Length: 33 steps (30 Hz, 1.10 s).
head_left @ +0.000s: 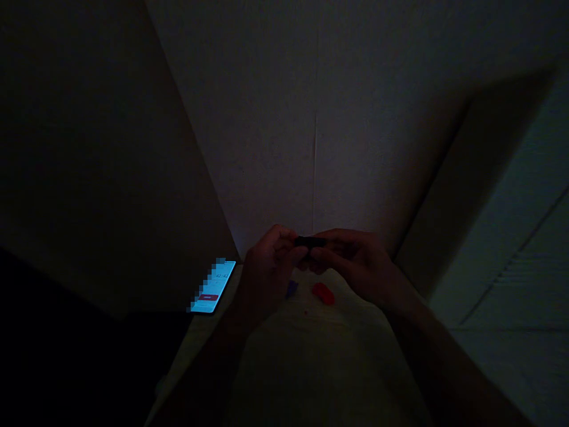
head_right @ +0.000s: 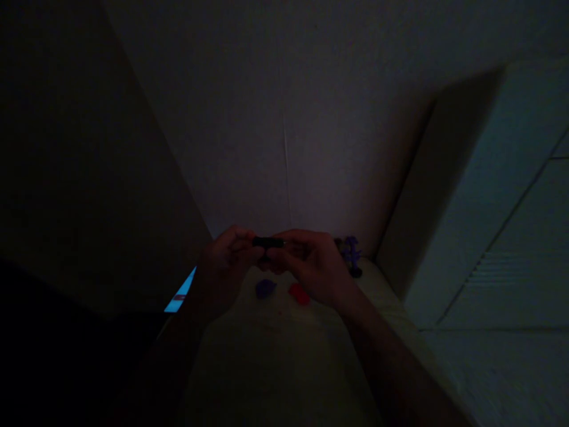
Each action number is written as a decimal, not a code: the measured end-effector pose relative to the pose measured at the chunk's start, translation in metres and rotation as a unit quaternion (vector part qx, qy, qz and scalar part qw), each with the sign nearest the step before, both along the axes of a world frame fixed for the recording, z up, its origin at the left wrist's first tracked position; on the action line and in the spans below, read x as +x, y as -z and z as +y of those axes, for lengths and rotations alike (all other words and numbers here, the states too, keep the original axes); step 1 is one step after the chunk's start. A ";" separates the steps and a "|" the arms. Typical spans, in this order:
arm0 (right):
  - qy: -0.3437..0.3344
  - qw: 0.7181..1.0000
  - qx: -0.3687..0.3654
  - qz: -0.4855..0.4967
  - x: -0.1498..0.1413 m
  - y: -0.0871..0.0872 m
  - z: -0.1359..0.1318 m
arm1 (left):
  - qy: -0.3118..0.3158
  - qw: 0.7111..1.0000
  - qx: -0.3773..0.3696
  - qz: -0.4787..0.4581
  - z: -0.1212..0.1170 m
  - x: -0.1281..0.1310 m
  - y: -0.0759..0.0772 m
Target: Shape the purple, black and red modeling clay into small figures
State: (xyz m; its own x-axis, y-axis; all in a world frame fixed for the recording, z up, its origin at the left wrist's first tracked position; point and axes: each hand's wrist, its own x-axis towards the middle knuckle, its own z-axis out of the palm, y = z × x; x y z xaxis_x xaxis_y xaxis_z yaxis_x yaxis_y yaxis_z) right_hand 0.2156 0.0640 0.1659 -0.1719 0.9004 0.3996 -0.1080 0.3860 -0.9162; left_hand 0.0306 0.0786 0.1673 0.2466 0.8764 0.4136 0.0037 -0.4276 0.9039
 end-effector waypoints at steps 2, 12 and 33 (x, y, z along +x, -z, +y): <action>-0.021 1.000 -0.014 0.019 0.000 0.001 0.002 | 0.014 1.000 0.003 -0.005 0.000 0.000 0.000; -0.041 0.997 0.011 0.066 0.003 0.008 0.007 | 0.154 0.972 -0.111 -0.139 0.008 -0.005 -0.001; 0.030 0.999 0.029 0.009 0.003 0.001 0.002 | 0.012 0.994 -0.078 -0.069 -0.004 0.001 -0.011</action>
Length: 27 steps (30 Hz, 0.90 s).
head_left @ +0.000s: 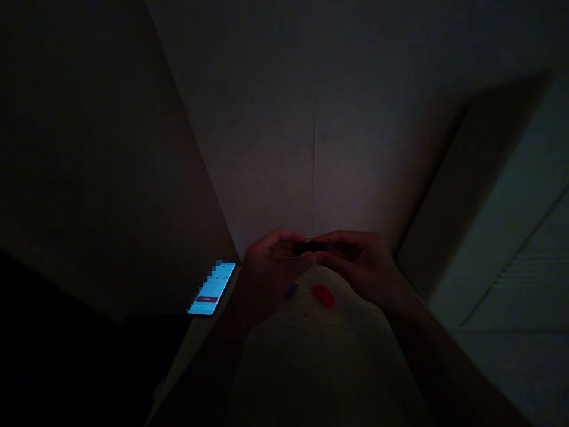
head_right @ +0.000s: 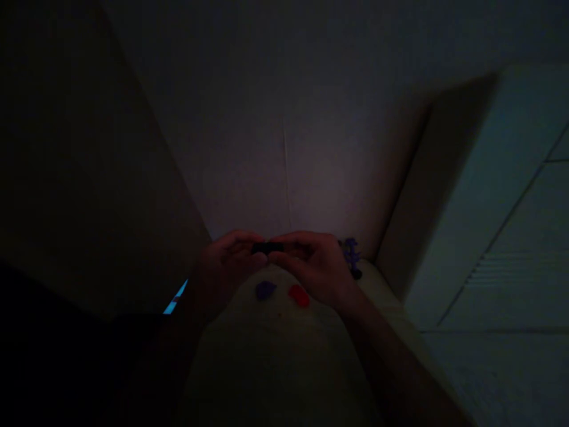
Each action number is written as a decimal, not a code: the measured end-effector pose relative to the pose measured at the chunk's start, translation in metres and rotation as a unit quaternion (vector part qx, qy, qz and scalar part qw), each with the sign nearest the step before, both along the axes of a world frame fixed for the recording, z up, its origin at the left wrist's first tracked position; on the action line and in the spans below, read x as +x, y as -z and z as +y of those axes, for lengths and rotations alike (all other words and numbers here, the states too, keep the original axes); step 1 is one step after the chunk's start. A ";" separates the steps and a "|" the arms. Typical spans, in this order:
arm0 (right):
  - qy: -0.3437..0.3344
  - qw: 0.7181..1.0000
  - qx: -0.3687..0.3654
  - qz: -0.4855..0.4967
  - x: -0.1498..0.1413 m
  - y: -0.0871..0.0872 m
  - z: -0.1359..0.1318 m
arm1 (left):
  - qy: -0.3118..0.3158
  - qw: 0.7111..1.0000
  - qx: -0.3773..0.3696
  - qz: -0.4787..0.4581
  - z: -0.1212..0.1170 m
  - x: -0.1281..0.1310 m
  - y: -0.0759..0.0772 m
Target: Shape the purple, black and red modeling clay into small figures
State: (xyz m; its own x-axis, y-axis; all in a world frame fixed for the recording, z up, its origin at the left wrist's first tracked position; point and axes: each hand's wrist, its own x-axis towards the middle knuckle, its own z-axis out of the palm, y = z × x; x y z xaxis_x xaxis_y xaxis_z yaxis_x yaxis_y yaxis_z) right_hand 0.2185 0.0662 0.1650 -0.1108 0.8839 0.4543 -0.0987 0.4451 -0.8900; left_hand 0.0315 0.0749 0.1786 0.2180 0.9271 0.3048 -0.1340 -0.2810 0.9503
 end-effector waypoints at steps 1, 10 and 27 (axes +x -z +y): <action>-0.009 1.000 -0.004 0.004 0.000 -0.001 -0.001 | 0.005 1.000 -0.003 -0.003 0.000 -0.001 0.000; -0.132 0.976 -0.103 0.137 -0.001 -0.004 -0.002 | 0.094 0.989 -0.051 -0.104 0.000 -0.005 0.008; 0.166 0.975 0.123 -0.083 -0.010 -0.005 -0.015 | -0.069 0.996 0.051 -0.032 -0.008 0.002 0.002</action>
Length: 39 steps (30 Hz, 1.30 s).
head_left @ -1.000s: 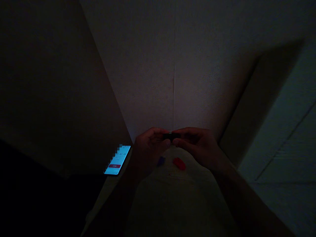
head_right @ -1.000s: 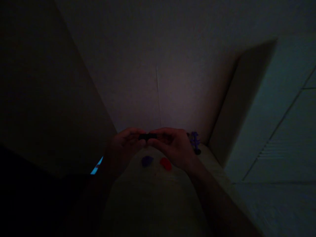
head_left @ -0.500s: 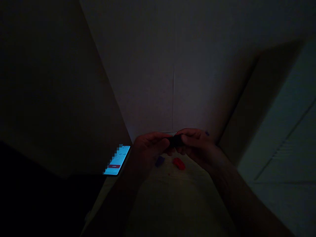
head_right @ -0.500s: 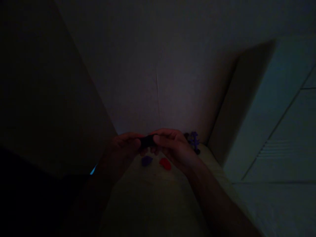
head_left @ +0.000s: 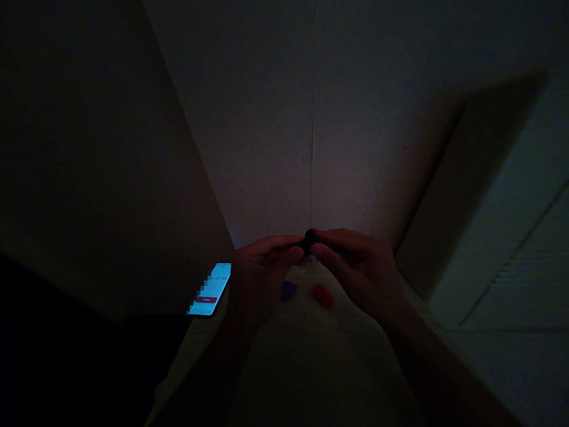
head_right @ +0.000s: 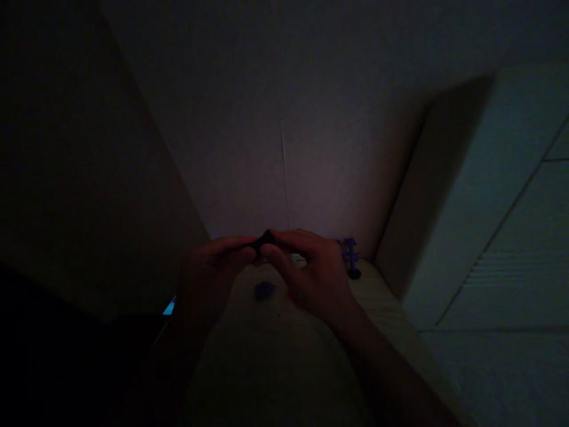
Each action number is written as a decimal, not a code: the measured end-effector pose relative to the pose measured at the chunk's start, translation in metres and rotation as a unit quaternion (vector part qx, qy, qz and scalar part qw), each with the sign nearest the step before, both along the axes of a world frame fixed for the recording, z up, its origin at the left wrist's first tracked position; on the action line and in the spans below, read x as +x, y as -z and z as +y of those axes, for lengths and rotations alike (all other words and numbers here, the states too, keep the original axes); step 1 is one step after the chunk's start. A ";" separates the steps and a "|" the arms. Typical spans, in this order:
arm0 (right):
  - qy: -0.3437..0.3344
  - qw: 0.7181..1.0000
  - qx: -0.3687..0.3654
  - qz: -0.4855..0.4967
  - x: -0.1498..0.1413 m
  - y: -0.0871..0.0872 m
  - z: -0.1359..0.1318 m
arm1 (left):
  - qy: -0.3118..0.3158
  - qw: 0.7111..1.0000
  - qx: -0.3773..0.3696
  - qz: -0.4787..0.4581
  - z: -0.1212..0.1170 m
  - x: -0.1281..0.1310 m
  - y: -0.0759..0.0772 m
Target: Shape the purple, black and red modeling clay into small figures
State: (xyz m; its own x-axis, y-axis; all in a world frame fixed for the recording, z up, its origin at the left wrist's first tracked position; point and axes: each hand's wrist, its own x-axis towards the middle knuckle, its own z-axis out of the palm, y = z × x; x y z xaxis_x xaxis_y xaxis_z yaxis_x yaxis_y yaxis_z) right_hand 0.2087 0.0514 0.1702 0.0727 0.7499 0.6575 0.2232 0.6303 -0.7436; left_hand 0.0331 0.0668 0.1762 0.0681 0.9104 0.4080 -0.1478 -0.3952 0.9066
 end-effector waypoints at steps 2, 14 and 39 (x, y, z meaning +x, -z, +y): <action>-0.047 0.998 -0.033 0.018 -0.001 0.000 -0.001 | 0.002 1.000 0.014 0.010 -0.004 -0.001 -0.004; -0.189 0.967 -0.134 0.107 0.002 -0.004 -0.006 | 0.091 0.995 -0.030 0.030 0.000 -0.009 -0.005; -0.109 0.993 -0.042 0.019 0.001 -0.003 -0.004 | -0.019 0.998 0.034 0.051 -0.010 -0.003 -0.009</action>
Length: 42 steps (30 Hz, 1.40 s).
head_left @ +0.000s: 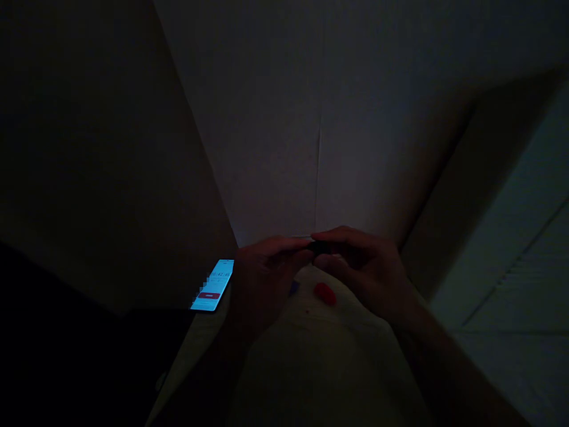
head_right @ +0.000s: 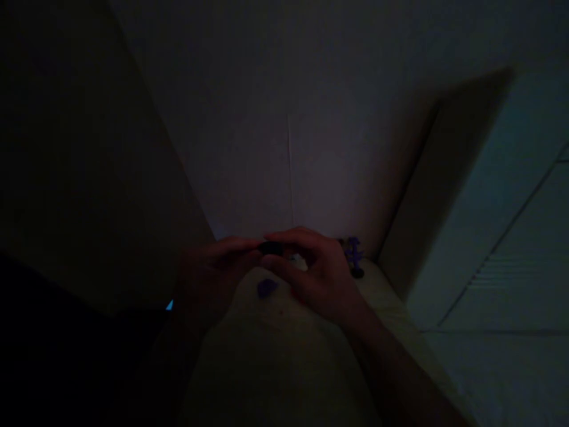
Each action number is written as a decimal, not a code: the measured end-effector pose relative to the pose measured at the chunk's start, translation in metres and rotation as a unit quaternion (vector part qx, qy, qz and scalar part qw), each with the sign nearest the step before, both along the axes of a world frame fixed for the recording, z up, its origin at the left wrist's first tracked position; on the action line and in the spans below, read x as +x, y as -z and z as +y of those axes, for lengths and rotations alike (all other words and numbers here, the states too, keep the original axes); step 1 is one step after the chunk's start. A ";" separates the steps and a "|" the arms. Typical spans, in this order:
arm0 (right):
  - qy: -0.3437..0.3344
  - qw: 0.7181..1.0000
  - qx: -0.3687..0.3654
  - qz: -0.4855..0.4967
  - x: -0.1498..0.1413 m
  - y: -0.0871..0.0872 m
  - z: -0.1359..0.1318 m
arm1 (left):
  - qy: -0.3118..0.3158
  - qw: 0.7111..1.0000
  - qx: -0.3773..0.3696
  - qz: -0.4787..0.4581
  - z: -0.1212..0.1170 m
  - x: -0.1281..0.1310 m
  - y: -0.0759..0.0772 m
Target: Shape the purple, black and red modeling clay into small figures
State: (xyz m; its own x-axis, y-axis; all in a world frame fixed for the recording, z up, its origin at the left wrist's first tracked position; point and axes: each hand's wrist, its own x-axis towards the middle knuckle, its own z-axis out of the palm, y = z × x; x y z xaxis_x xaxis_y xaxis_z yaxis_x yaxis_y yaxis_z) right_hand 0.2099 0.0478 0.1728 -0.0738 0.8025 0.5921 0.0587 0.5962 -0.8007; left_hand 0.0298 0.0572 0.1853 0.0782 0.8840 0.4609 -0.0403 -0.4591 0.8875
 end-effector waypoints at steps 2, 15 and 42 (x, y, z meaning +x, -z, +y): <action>-0.012 1.000 -0.013 -0.004 0.003 -0.002 0.000 | 0.011 1.000 0.009 0.005 -0.001 0.000 0.000; 0.007 0.990 -0.065 0.121 -0.009 0.006 0.007 | 0.034 0.999 0.013 -0.010 0.002 0.009 0.008; -0.040 0.988 -0.066 0.136 -0.009 0.006 0.007 | -0.079 0.960 0.231 0.136 0.017 0.005 0.022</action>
